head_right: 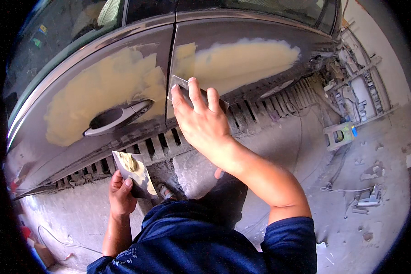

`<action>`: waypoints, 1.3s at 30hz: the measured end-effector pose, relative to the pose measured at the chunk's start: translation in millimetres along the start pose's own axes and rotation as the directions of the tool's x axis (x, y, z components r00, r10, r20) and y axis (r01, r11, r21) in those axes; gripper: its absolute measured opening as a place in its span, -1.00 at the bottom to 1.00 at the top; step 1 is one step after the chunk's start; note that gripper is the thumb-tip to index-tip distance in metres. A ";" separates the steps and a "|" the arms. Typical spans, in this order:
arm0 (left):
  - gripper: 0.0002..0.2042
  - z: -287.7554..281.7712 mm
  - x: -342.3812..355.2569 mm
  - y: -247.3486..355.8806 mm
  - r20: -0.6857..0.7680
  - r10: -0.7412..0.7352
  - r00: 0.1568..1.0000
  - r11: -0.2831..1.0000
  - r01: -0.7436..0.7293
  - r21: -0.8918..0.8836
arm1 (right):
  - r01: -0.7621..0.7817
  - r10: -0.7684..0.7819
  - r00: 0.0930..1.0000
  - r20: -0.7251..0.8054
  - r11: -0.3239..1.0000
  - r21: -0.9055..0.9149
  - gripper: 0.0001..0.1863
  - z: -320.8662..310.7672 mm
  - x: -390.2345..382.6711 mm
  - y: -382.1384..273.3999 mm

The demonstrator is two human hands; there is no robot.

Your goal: The person applies body filler to a car door using a putty knife, spreading the compound across the surface and smoothing it with a sanding block. The person repeatedly scoops filler from the knife and spreads it over the door panel.

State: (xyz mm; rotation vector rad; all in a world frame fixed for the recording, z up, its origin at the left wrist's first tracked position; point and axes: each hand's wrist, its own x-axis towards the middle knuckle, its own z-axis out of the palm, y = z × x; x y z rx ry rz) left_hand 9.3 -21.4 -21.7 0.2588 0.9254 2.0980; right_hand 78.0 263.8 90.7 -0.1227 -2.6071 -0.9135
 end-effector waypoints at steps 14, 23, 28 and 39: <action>-0.67 6.9 0.5 4.1 -0.015 -0.003 1.000 0.999 0.002 -0.036 | -0.048 0.047 0.999 -0.023 0.998 -0.048 -0.64 14.9 -11.2 -15.9; -0.64 -1.6 -0.1 -1.4 -0.010 0.008 1.000 1.000 -0.008 0.001 | -0.085 0.085 0.996 0.004 0.996 -0.006 -0.60 12.0 -15.0 -20.9; -0.64 29.1 1.9 -0.4 -0.127 0.053 0.990 0.995 -0.064 -0.083 | -0.159 0.167 0.985 0.047 0.756 0.636 -0.54 -38.2 -36.4 -18.6; -0.60 55.6 19.5 12.6 -0.104 0.187 0.977 0.975 -0.197 -0.103 | -0.232 0.220 0.969 0.113 0.649 0.725 -0.56 -17.0 -68.6 -37.7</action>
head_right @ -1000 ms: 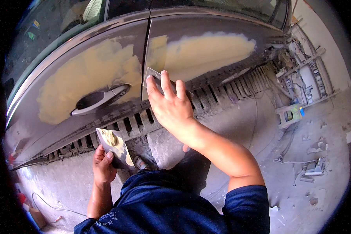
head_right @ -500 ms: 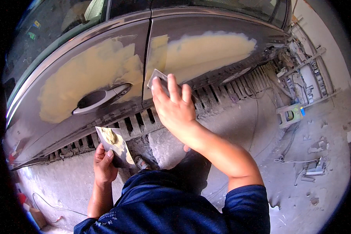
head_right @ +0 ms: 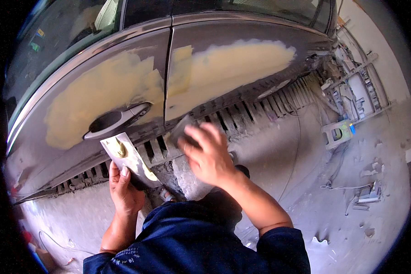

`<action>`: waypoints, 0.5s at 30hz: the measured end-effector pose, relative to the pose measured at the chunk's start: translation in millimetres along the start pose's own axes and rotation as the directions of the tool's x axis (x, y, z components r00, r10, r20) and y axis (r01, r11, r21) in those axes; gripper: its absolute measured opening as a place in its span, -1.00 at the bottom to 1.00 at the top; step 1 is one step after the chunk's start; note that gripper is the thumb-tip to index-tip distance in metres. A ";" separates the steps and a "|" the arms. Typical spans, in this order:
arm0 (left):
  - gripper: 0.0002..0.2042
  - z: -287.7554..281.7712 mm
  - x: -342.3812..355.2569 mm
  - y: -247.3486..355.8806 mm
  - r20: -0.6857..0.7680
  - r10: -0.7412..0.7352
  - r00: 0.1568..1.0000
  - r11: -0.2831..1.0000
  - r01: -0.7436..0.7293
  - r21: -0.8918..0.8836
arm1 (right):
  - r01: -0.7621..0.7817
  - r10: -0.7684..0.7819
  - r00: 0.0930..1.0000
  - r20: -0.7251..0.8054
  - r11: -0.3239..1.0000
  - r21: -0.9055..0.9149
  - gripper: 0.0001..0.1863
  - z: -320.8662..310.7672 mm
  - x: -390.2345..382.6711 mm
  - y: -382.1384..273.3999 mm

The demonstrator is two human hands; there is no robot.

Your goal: The person applies body filler to a car door using a putty knife, spreading the compound across the surface and smoothing it with a sanding block. The person repeatedly scoops filler from the knife and spreads it over the door panel.

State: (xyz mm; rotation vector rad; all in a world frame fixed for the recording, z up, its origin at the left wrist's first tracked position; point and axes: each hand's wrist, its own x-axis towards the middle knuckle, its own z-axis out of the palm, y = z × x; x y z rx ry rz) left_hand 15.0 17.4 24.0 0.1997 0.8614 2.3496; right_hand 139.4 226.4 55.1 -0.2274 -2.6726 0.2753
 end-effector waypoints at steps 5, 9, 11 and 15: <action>-0.64 -5.5 -3.1 -2.9 -0.022 -0.086 0.996 0.996 0.086 -0.027 | -0.086 -0.032 0.971 -0.237 0.879 -0.469 -0.57 -0.6 53.7 16.4; -0.65 -14.8 -8.2 -5.9 -0.071 -0.093 0.993 0.996 0.092 -0.018 | -0.030 -0.128 0.957 -0.261 0.850 -0.526 -0.54 10.8 64.3 26.8; -0.65 -15.7 -10.4 -5.1 -0.079 -0.092 0.993 0.996 0.091 -0.014 | -0.025 -0.126 0.961 -0.247 0.848 -0.529 -0.54 14.8 64.5 28.6; -0.65 -18.7 -10.5 -5.3 -0.064 -0.099 0.993 0.995 0.099 -0.010 | 0.023 -0.181 0.959 -0.220 0.818 -0.575 -0.55 34.0 53.3 38.0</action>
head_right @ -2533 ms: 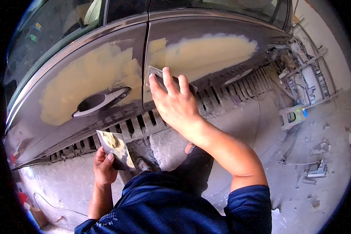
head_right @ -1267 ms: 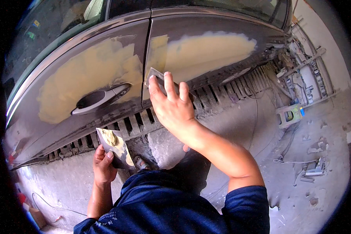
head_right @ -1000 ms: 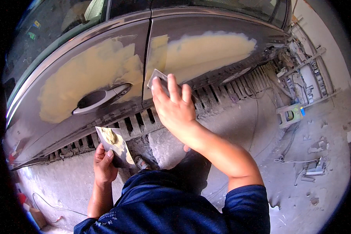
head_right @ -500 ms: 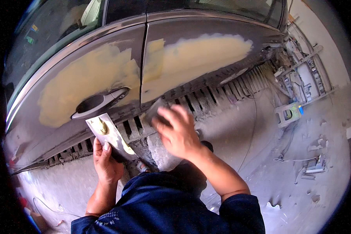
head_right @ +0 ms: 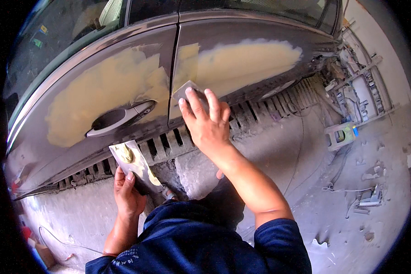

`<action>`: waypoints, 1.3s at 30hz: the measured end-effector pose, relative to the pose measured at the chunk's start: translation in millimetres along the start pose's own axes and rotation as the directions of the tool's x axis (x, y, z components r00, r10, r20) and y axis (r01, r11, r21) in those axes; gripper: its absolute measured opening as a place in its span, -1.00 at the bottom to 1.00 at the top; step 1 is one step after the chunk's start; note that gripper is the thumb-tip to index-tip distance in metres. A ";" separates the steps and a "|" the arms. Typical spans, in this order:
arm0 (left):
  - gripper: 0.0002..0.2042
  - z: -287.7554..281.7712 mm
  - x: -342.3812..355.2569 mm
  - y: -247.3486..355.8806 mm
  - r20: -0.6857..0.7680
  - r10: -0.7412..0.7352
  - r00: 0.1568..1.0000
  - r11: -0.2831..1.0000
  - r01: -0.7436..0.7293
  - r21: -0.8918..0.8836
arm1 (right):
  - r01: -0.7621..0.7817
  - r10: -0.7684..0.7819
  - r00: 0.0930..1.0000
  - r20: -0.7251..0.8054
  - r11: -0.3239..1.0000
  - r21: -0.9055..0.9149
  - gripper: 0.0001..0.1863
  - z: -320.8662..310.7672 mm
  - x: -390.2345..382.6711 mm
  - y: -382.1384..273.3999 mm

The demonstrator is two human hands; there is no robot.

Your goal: The person applies body filler to a car door using a putty knife, spreading the compound across the surface and smoothing it with a sanding block. The person repeatedly scoops filler from the knife and spreads it over the door panel.

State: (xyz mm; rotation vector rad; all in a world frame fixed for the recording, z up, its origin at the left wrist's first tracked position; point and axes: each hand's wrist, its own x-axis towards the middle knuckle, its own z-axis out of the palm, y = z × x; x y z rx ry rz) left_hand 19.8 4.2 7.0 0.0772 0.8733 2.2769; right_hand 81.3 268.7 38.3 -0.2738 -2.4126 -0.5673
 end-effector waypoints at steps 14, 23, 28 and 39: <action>-0.65 -10.5 4.0 -2.1 0.009 -0.012 1.000 1.000 0.012 0.023 | -0.027 0.027 1.000 -0.001 0.997 0.076 -0.62 3.4 -5.5 0.9; -0.65 -7.6 5.4 -3.6 -0.001 -0.017 1.000 0.999 0.017 0.033 | -0.045 0.048 0.999 -0.024 0.991 0.125 -0.59 9.3 2.8 6.5; -0.65 -8.8 7.0 -3.0 0.003 -0.006 1.000 1.000 0.006 0.027 | -0.086 0.096 0.994 -0.047 0.979 0.183 -0.53 -4.8 8.6 7.8; -0.65 -4.2 9.4 -0.7 0.009 -0.029 1.000 0.999 0.029 0.035 | -0.081 0.081 0.997 0.010 0.975 0.205 -0.53 8.8 -2.0 7.2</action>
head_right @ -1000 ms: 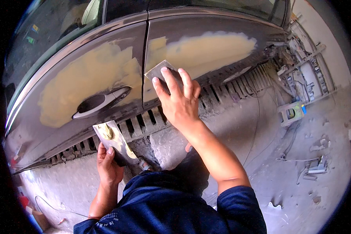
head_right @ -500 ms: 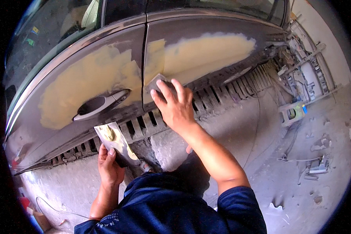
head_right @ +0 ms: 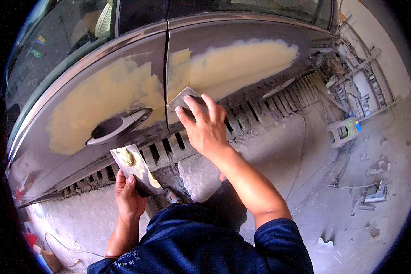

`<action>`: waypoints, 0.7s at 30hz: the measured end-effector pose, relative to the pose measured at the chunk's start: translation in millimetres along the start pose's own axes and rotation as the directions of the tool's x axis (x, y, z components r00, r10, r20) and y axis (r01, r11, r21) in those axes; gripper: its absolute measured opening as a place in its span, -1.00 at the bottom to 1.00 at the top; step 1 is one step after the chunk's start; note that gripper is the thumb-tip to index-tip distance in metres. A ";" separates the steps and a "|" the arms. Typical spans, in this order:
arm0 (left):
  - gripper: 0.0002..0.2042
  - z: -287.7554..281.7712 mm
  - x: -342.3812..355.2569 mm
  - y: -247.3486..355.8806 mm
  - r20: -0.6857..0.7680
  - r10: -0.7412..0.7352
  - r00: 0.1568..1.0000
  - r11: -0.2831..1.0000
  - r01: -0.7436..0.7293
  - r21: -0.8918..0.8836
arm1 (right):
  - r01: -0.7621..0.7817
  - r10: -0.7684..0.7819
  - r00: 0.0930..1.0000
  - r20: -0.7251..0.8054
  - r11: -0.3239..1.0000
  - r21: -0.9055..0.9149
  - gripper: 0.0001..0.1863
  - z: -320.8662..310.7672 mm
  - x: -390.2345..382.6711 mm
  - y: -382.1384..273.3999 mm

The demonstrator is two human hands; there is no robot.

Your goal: The person applies body filler to a car door using a putty knife, spreading the compound across the surface and smoothing it with a sanding block. The person repeatedly scoops filler from the knife and spreads it over the door panel.

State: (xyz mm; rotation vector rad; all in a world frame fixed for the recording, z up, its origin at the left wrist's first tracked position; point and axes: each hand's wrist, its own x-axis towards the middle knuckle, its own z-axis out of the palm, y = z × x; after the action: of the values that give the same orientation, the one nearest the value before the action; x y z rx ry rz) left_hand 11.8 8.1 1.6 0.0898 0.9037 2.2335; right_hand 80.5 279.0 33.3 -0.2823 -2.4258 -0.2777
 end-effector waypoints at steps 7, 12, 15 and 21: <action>-0.63 1.8 0.2 -0.5 0.001 0.004 1.000 1.000 -0.004 0.015 | -0.053 0.056 0.997 -0.047 0.997 0.062 -0.53 -32.8 46.4 3.3; -0.63 1.1 1.3 -2.2 0.004 0.011 1.000 1.000 -0.011 0.014 | -0.023 0.023 1.000 0.020 1.000 -0.002 -0.52 -0.3 9.9 0.7; -0.66 2.9 0.7 1.2 -0.003 -0.006 1.000 1.000 0.006 -0.018 | -0.027 0.026 0.999 0.031 0.999 0.032 -0.53 -4.2 0.1 -2.3; -0.64 1.9 0.7 -0.3 -0.006 0.016 1.000 0.999 -0.015 0.044 | -0.091 0.091 0.996 -0.009 0.995 0.040 -0.47 -49.5 61.9 9.3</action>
State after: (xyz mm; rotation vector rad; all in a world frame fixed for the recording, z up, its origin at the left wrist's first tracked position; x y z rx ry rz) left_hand 12.0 9.8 2.8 0.1105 0.9590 2.2297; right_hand 66.3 282.6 111.7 -0.3718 -2.3973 -0.1899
